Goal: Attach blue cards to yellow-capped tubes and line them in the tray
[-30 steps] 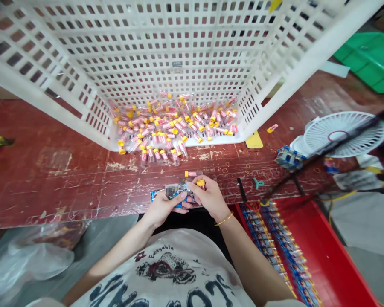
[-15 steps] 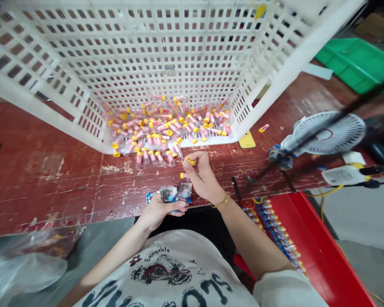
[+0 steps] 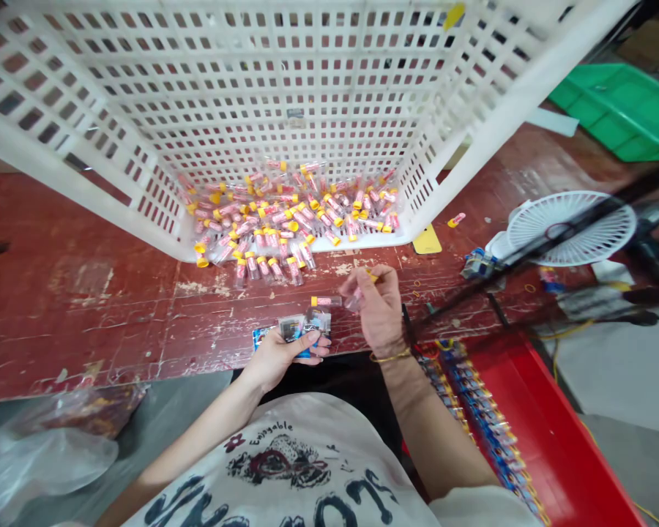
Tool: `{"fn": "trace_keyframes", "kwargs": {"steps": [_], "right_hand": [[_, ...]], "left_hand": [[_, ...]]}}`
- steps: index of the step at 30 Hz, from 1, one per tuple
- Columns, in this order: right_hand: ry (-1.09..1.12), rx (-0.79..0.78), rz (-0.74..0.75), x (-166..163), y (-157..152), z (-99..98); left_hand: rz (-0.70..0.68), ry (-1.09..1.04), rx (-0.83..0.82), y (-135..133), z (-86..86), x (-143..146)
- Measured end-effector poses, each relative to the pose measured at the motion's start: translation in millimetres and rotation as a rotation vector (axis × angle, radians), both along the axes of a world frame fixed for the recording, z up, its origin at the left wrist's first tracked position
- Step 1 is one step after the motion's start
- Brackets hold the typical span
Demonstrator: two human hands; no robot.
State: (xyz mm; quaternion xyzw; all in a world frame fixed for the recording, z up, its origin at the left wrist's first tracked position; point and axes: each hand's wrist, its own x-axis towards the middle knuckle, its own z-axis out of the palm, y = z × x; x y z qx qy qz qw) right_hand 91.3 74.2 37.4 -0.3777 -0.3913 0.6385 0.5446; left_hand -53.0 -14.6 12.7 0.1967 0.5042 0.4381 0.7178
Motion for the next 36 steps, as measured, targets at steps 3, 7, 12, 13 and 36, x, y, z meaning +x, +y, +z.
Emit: {"fn": "trace_keyframes", "kwargs": {"steps": [3, 7, 12, 13, 36], "right_hand": [[-0.158, -0.01, 0.149, 13.6, 0.6, 7.0], [-0.335, -0.111, 0.424, 15.3, -5.7, 4.2], [-0.431, -0.108, 0.434, 10.9, -9.4, 1.4], [-0.418, -0.108, 0.401, 10.8, -8.4, 2.6], [-0.264, 0.008, 0.493, -3.2, -33.2, -14.1]], "left_hand": [[0.008, -0.007, 0.016, -2.0, 0.5, -1.3], [-0.08, -0.022, 0.056, -3.4, 6.2, -0.4], [-0.112, 0.036, 0.058, -1.4, 9.9, -1.4], [-0.086, 0.056, 0.054, -0.6, 9.7, -2.0], [0.101, -0.162, -0.055, 12.5, 12.5, 14.0]]}}
